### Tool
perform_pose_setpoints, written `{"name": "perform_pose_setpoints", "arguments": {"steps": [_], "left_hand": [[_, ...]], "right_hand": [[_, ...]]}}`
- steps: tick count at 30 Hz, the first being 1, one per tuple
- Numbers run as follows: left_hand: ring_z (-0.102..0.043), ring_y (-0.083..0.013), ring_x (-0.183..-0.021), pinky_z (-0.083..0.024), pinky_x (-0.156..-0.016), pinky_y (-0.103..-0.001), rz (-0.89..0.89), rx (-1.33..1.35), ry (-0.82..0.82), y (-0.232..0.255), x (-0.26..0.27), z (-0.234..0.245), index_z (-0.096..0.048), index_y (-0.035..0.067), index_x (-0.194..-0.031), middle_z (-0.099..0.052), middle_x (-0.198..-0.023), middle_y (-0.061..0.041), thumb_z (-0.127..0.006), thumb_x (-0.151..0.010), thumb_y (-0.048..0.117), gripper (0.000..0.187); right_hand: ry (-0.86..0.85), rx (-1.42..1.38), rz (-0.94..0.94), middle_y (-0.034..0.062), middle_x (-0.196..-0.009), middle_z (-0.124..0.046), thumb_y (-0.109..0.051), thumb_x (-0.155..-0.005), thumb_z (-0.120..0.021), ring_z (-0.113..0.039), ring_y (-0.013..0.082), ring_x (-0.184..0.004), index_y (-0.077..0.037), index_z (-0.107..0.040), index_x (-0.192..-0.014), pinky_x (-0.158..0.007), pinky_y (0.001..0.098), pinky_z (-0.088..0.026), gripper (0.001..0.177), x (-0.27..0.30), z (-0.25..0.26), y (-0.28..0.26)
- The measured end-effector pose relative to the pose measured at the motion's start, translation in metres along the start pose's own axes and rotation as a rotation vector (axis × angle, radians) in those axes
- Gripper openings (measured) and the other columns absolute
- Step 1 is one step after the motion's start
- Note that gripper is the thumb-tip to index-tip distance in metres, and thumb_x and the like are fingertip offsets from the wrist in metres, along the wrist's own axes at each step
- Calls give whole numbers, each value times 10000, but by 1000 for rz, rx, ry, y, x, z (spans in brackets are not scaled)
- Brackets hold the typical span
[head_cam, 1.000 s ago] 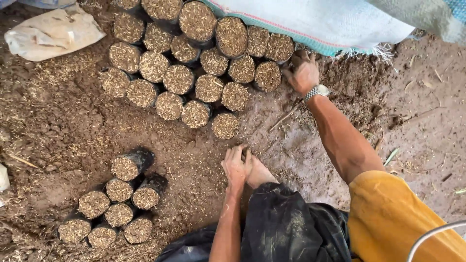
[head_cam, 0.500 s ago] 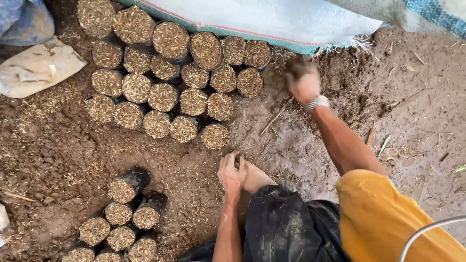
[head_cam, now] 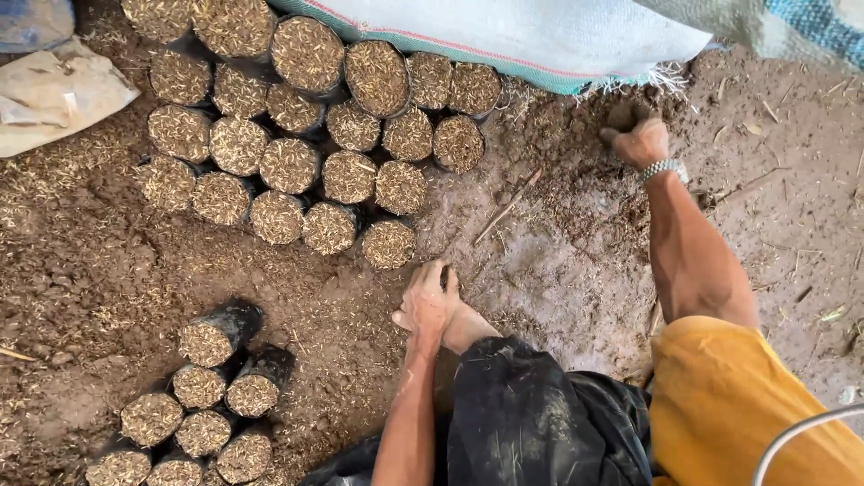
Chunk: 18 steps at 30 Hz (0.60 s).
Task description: Filling small black plastic polybags with a soil and husk substrate mixture and arranging them in rows.
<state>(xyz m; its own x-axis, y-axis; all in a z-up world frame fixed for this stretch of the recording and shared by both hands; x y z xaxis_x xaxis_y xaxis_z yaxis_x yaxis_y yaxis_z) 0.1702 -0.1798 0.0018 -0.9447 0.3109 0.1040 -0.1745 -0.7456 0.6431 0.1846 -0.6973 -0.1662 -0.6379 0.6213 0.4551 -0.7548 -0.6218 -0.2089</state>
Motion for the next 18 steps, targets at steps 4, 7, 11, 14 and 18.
{"name": "perform_pose_setpoints", "arguments": {"steps": [4,7,11,14,18], "left_hand": [[-748,-303,-905,-613,-743,-436,69,24,-90,-8,1,-10,-720,188,-1110,-757,-1019,-74,-651,-989,222,144],[-726,-321,-966,-606,-763,-465,69,11,-98,-19,5,-17,-693,225,-1161,-724,-1007,-56,-642,-991,282,187],[-705,-356,-992,-597,-776,-505,37,6,-102,-12,9,-12,-684,224,-1171,-703,-1009,-90,-636,-998,299,195],[-694,-332,-976,-594,-761,-493,48,0,-95,-17,9,-12,-680,240,-1181,-689,-982,-65,-627,-1004,306,196],[-677,-356,-968,-590,-766,-501,43,1,-96,-21,11,-16,-680,223,-1168,-678,-964,-96,-619,-1004,306,194]], "right_hand": [[100,25,-15,290,-1221,-688,-353,-999,-838,-681,395,-1152,36,-611,-1388,-978,498,-574,595,70,68,-63],[218,-341,45,297,-1228,-651,-134,-1028,-807,-661,413,-1165,57,-596,-1378,-961,534,-590,450,95,88,-77],[121,-801,120,217,-1111,-679,-76,-954,-838,-698,354,-1052,-1,-661,-1249,-886,458,-620,352,118,91,-101],[5,-936,116,229,-1099,-685,-65,-949,-823,-741,292,-935,-11,-665,-1240,-798,375,-660,336,128,90,-130],[-243,-926,121,305,-1158,-652,-23,-1006,-705,-755,262,-889,8,-635,-1318,-749,272,-666,320,126,62,-151]]}}
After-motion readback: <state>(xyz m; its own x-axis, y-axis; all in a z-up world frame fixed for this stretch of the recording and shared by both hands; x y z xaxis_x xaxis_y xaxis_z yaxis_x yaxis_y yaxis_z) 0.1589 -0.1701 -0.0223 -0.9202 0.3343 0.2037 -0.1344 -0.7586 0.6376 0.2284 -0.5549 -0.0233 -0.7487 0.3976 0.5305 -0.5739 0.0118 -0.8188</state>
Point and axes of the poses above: each hand's wrist, its own x-axis away from the middle knuckle, its own z-axis out of the back of the hand, y = z × x, the point moved 9 cm from there along -x, towards the middle knuckle
